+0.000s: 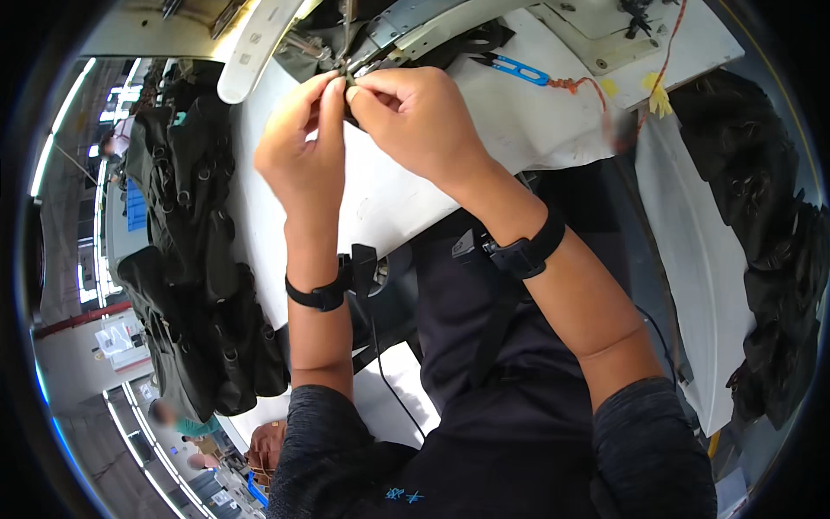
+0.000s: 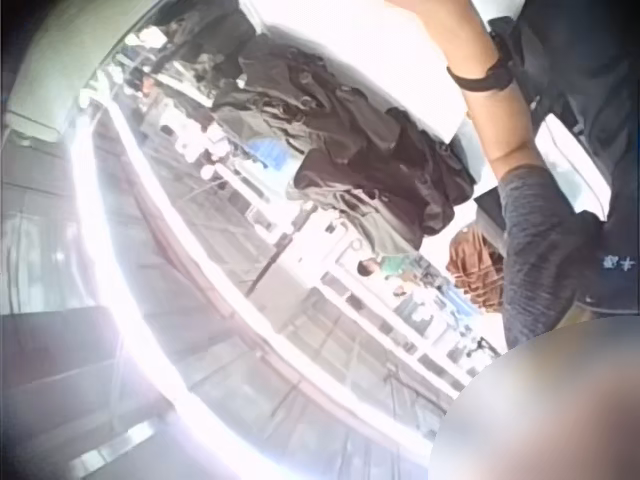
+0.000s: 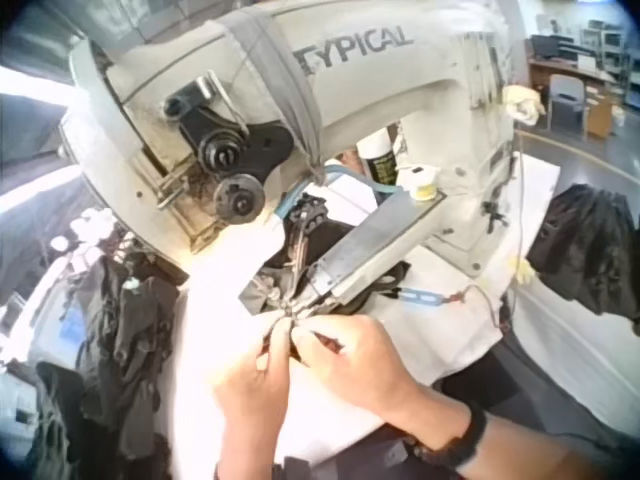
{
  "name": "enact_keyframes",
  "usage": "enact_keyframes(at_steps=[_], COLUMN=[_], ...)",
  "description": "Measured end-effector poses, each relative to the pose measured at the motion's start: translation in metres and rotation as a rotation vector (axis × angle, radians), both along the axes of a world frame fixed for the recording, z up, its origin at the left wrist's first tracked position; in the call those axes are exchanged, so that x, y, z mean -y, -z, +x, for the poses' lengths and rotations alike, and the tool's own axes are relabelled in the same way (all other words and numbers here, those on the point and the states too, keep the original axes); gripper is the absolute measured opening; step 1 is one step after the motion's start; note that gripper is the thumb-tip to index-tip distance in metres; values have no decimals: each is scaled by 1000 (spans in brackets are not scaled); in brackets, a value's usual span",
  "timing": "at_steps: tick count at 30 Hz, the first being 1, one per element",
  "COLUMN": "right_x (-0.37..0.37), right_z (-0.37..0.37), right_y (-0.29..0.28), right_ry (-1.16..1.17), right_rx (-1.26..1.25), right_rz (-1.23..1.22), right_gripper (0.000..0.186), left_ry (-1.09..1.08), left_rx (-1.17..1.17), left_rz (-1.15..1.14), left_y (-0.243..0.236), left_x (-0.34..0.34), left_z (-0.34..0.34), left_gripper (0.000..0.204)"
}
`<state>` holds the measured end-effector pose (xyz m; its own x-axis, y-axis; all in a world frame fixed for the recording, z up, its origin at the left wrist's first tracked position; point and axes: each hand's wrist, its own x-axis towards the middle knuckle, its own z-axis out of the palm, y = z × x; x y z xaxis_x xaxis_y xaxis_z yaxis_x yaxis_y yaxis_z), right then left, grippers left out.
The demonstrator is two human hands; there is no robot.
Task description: Sewing components of a green canvas bag using an industrial sewing machine.
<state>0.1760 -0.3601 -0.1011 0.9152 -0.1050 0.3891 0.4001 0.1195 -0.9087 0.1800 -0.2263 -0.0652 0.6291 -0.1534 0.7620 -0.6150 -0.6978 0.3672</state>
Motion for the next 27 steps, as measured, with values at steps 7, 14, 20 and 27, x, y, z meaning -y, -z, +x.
enact_keyframes(at_steps=[7,14,20,27], right_x=[-10,0,9,10], right_z=[-1,1,4,1], right_y=[1,4,-5,-5], right_ry=[-29,-56,-60,-74], right_rx=[-34,-58,-1,-46], right_rz=[93,65,-37,-53], right_gripper=[29,32,32,31], left_ry=[-39,-23,-63,-13], left_rx=[-169,-170,-53,-41], left_rz=[-326,-194,136,306], left_y=[8,2,-17,-27], left_x=[7,8,1,-8], left_z=[-2,-8,0,-4], left_gripper=[12,12,14,11])
